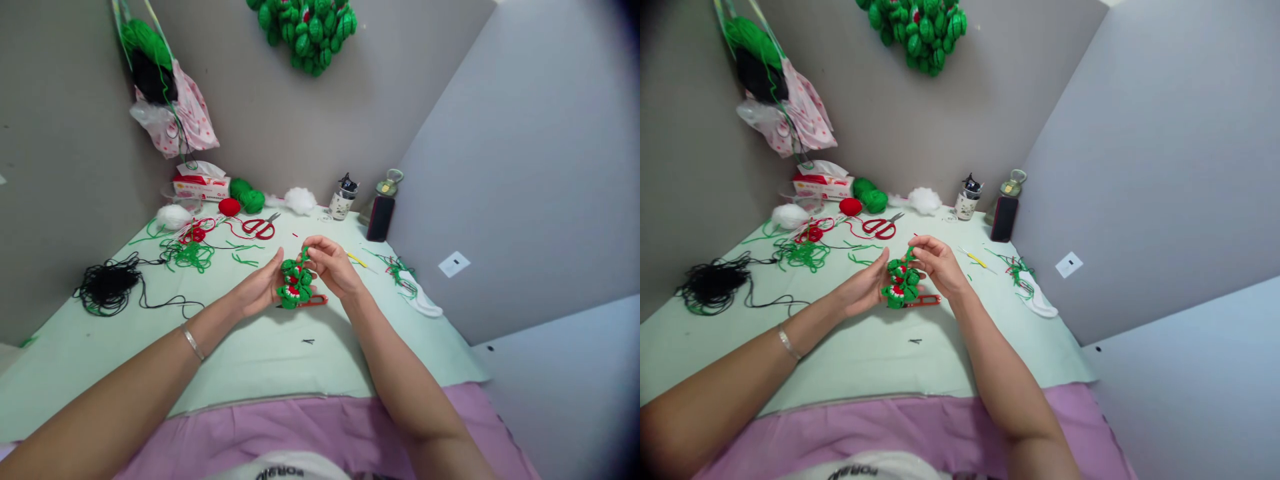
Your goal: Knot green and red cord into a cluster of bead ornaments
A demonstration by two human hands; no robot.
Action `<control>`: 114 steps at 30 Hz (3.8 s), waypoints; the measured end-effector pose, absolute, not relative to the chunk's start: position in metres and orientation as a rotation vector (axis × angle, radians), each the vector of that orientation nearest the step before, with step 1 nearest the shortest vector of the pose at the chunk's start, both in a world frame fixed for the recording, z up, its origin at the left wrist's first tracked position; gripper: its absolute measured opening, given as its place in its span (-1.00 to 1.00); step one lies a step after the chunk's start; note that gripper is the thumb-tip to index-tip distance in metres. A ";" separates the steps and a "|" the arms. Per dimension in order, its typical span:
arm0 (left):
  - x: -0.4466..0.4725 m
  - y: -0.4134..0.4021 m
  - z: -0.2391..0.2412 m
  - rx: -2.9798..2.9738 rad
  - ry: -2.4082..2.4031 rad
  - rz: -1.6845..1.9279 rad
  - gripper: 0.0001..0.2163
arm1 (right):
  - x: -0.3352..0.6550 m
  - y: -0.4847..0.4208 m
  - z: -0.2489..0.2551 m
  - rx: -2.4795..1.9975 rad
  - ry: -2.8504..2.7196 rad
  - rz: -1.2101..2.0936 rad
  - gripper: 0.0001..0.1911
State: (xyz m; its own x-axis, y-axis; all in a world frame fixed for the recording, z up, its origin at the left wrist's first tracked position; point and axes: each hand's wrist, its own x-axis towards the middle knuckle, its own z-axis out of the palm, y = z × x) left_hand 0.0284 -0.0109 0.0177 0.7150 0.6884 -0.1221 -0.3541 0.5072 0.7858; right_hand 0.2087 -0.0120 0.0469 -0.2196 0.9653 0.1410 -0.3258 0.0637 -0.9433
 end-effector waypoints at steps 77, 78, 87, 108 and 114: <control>0.020 -0.005 0.015 1.026 0.476 0.584 -0.78 | 0.198 -0.005 0.034 -0.945 -0.993 1.128 -0.75; 0.020 -0.005 0.015 1.012 0.492 0.610 -0.76 | 0.199 -0.004 0.034 -0.936 -0.969 1.145 -0.74; 0.023 -0.001 0.005 0.997 0.544 0.731 -0.75 | 0.209 0.001 0.032 -0.948 -0.896 1.141 -0.72; 0.026 -0.003 0.010 1.002 0.630 0.690 -0.51 | 0.210 0.004 0.027 -0.988 -0.846 1.143 -0.72; 0.027 -0.004 0.009 0.949 0.624 0.798 -0.54 | 0.208 0.003 0.027 -0.967 -0.863 1.171 -0.70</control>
